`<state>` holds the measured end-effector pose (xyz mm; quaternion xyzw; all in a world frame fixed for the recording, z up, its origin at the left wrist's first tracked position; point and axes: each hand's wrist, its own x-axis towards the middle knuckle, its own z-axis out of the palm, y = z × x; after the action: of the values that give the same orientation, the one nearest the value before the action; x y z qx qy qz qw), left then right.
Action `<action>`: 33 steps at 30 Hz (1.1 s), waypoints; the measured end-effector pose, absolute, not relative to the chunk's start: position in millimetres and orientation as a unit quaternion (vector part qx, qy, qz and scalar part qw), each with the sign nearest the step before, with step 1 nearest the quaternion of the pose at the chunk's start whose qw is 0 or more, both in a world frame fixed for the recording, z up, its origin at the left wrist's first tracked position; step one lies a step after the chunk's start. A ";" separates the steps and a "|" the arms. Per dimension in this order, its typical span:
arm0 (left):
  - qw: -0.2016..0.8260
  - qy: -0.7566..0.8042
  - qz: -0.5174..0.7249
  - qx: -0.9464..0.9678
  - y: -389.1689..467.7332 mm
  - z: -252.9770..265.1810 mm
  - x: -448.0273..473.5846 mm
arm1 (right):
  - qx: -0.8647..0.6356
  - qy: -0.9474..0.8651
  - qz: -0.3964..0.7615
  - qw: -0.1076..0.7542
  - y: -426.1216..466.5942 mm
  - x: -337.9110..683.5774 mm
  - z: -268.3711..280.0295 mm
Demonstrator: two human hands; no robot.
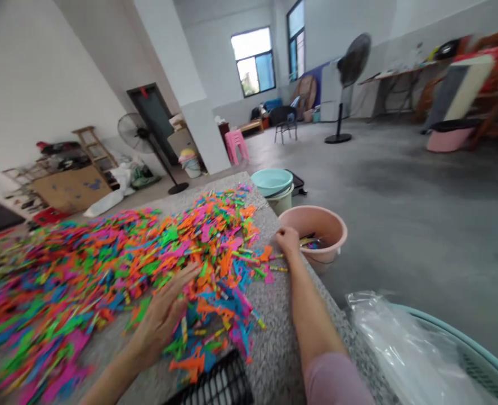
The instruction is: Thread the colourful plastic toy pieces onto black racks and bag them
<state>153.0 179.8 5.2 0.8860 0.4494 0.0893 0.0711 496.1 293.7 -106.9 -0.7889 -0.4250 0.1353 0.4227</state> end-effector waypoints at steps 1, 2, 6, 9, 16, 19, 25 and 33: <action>0.058 0.493 0.123 0.859 153.4 -6.2 121.6 | -0.787 -0.431 0.149 0.415 292.2 500.5 -104.6; 0.049 0.535 0.126 0.834 126.1 -19.6 93.2 | -0.784 -0.431 0.171 0.412 290.0 504.6 -102.1; 0.072 0.602 0.113 0.787 31.8 -71.8 32.7 | -0.783 -0.451 0.192 0.382 259.3 501.2 -90.5; 0.105 0.567 0.115 0.809 -2.5 -96.1 38.1 | -0.751 -0.525 0.174 0.359 195.0 459.5 -84.1; 0.008 0.411 0.165 0.897 -10.9 -126.0 68.7 | -0.554 -0.773 0.200 0.236 66.3 288.2 -95.0; -0.018 0.396 0.189 0.898 -8.1 -131.4 65.4 | -0.563 -0.800 0.155 0.137 82.7 246.3 -82.9; -0.021 0.397 0.246 0.884 -17.6 -145.5 68.5 | -0.490 -0.846 0.185 0.098 109.7 254.7 -61.7; -0.034 0.414 0.263 0.871 -44.5 -160.2 104.2 | -0.522 -0.852 0.036 0.001 107.0 282.8 -68.6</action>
<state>104.2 -44.5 -160.2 0.8707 0.4140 0.2634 -0.0340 282.8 107.0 -68.6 -0.5221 -0.8521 0.0356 0.0007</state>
